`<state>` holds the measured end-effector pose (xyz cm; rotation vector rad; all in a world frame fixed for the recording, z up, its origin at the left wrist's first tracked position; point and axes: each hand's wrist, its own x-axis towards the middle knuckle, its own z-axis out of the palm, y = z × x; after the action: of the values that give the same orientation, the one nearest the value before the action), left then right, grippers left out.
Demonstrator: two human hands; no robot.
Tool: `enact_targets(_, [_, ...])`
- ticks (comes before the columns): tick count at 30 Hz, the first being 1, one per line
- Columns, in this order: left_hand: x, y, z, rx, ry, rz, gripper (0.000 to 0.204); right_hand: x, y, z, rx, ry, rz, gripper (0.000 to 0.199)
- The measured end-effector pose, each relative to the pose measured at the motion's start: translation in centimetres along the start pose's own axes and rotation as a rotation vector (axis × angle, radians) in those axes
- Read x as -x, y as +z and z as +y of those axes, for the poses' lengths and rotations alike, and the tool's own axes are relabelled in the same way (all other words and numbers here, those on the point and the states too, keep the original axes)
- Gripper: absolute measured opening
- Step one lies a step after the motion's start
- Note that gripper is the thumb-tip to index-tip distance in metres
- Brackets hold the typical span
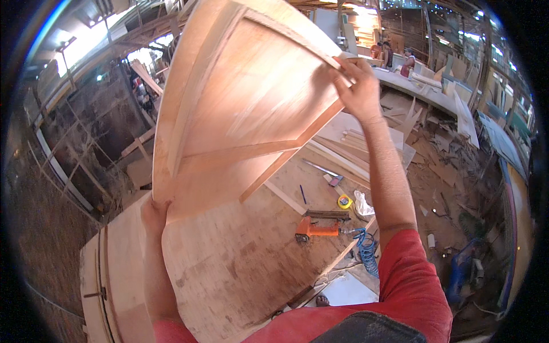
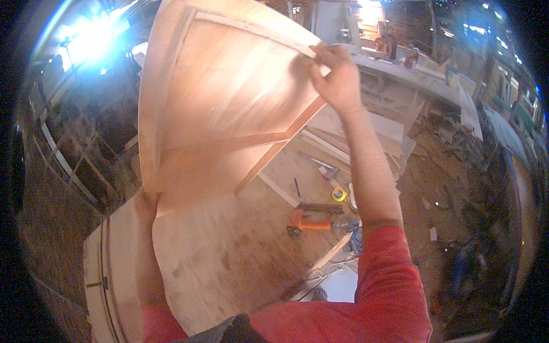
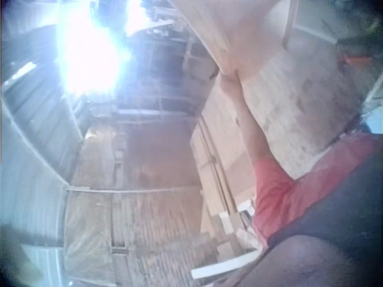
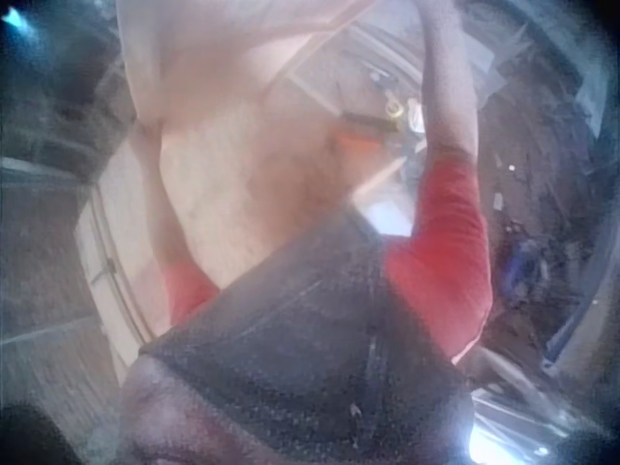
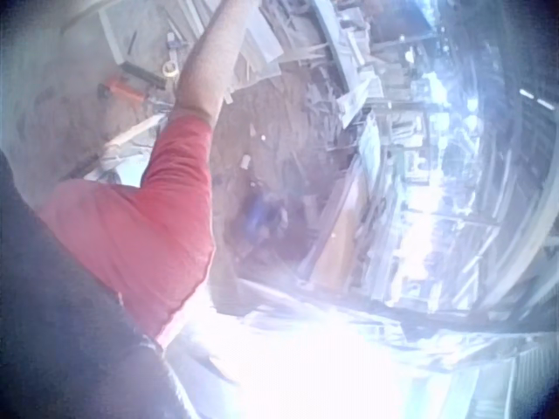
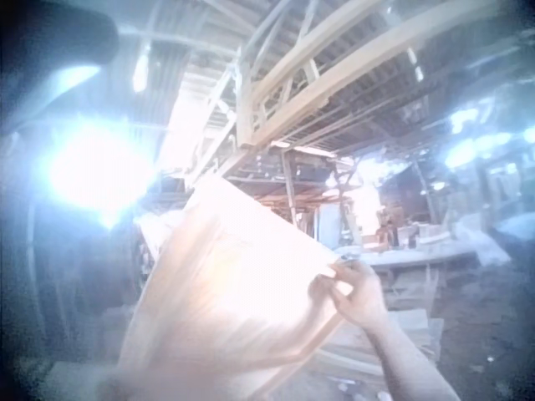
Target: The person assembles a wooden panel by marking measurements, aligning wooden strips, and securing them with a nail gun. They repeatedly position and fasten strips to the panel, occasionally flipping it to work on different sides.
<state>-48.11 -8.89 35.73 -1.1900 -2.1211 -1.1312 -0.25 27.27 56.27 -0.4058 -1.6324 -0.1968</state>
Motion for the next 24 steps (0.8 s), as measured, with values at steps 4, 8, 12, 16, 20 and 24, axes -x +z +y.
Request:
enact_targets(4, [-0.8,-0.4,2.6,0.019,0.017,0.061,0.044,-1.8,-3.3,0.9,0.037,0.179,-0.289,0.055])
enact_targets(8, [-5.1,-1.8,6.0,-0.276,0.074,-0.012,0.049,-5.1,-4.8,1.9,0.379,0.135,-0.556,0.059])
enact_targets(12, [-9.4,-6.4,11.0,-0.316,0.269,0.068,0.049,-0.7,-2.1,5.8,0.250,0.256,-0.624,0.041])
enact_targets(16, [-14.5,-13.3,9.7,-0.442,0.293,-0.045,0.043,4.8,3.1,7.7,0.034,0.405,-0.775,0.044])
enact_targets(20, [-15.1,-17.5,8.0,-0.553,0.195,-0.210,0.039,11.0,10.6,5.1,-0.181,0.599,-0.935,0.039])
enact_targets(24, [-13.3,-22.4,4.7,-0.660,0.042,-0.340,0.046,15.5,16.4,0.0,-0.474,0.687,-1.046,0.032])
